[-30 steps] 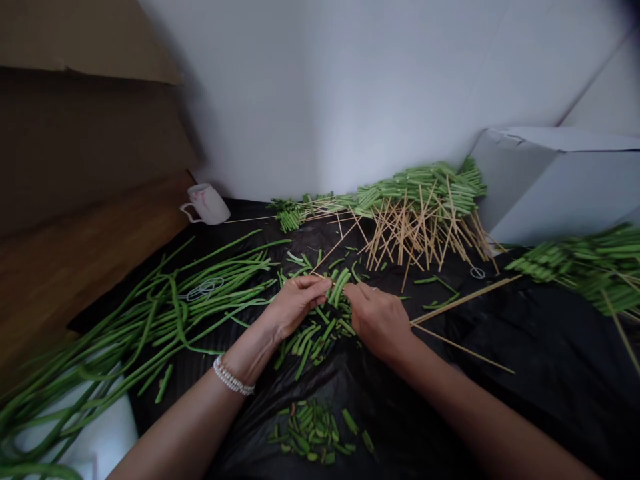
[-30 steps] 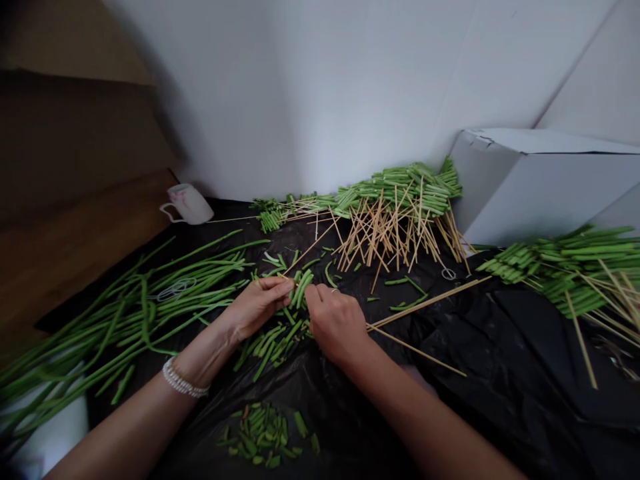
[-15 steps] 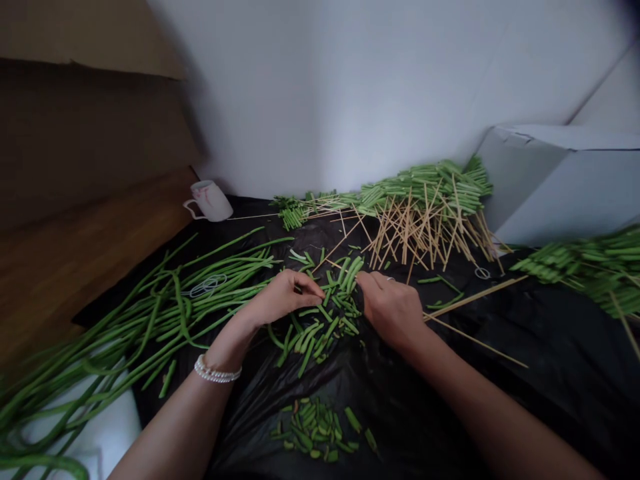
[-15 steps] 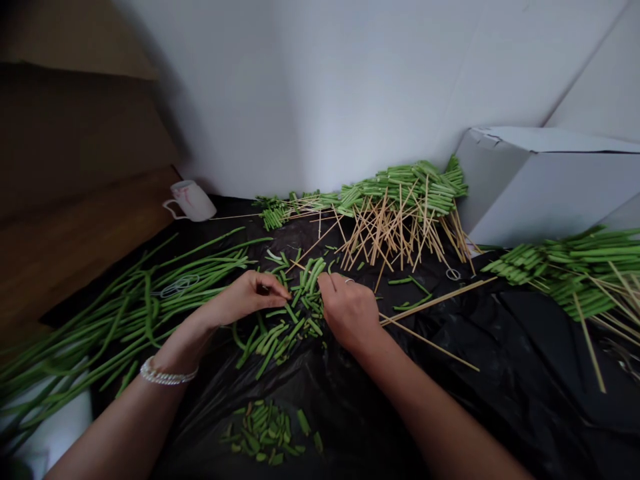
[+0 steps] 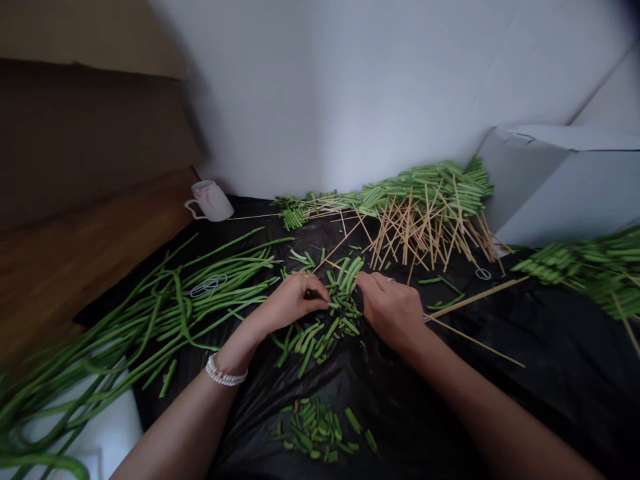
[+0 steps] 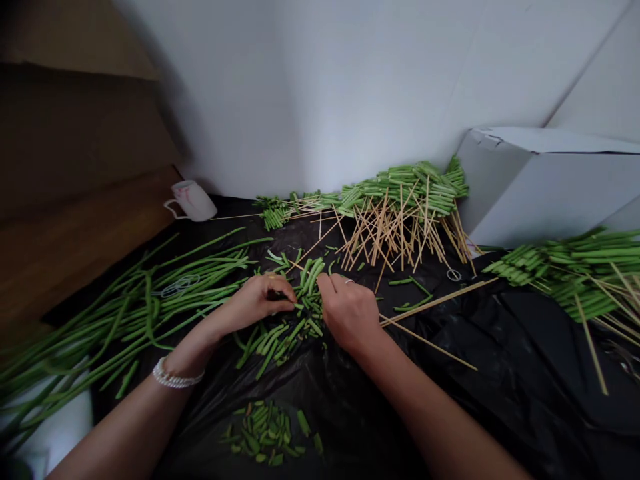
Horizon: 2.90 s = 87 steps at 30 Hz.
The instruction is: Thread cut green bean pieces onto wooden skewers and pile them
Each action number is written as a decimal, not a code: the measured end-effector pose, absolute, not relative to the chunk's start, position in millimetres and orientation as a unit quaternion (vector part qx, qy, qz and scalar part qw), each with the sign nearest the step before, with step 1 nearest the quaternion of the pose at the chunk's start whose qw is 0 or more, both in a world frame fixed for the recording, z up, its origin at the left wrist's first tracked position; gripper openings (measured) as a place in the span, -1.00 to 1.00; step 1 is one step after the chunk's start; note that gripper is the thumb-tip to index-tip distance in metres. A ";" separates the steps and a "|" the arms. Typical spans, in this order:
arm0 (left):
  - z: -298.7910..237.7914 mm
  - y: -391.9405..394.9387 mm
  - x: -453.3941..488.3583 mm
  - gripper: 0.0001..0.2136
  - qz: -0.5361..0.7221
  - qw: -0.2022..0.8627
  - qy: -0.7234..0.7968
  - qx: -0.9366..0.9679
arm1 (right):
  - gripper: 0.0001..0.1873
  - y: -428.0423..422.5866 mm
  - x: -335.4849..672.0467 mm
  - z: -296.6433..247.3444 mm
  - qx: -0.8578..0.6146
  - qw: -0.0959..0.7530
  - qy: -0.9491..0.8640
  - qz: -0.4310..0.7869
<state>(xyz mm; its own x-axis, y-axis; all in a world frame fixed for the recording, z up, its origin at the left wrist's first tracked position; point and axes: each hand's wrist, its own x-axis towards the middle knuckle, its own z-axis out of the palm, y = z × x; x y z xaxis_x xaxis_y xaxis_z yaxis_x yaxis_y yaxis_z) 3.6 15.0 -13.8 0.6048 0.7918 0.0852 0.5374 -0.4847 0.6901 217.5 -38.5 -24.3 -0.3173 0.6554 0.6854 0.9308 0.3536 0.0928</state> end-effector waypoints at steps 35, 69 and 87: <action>-10.3 19.7 4.3 -0.84 0.437 0.733 0.401 0.332 | -0.78 -43.2 211.9 -24.1 -0.501 0.262 -0.799 -0.203; -15.5 11.1 18.2 -0.82 0.404 0.712 0.418 0.395 | -0.79 -46.2 208.5 -25.5 -0.526 0.229 -0.804 -0.155; -10.7 23.5 -5.9 -0.71 0.312 0.432 0.529 0.661 | -0.80 -37.8 216.8 -26.4 -0.528 0.256 -0.774 -0.238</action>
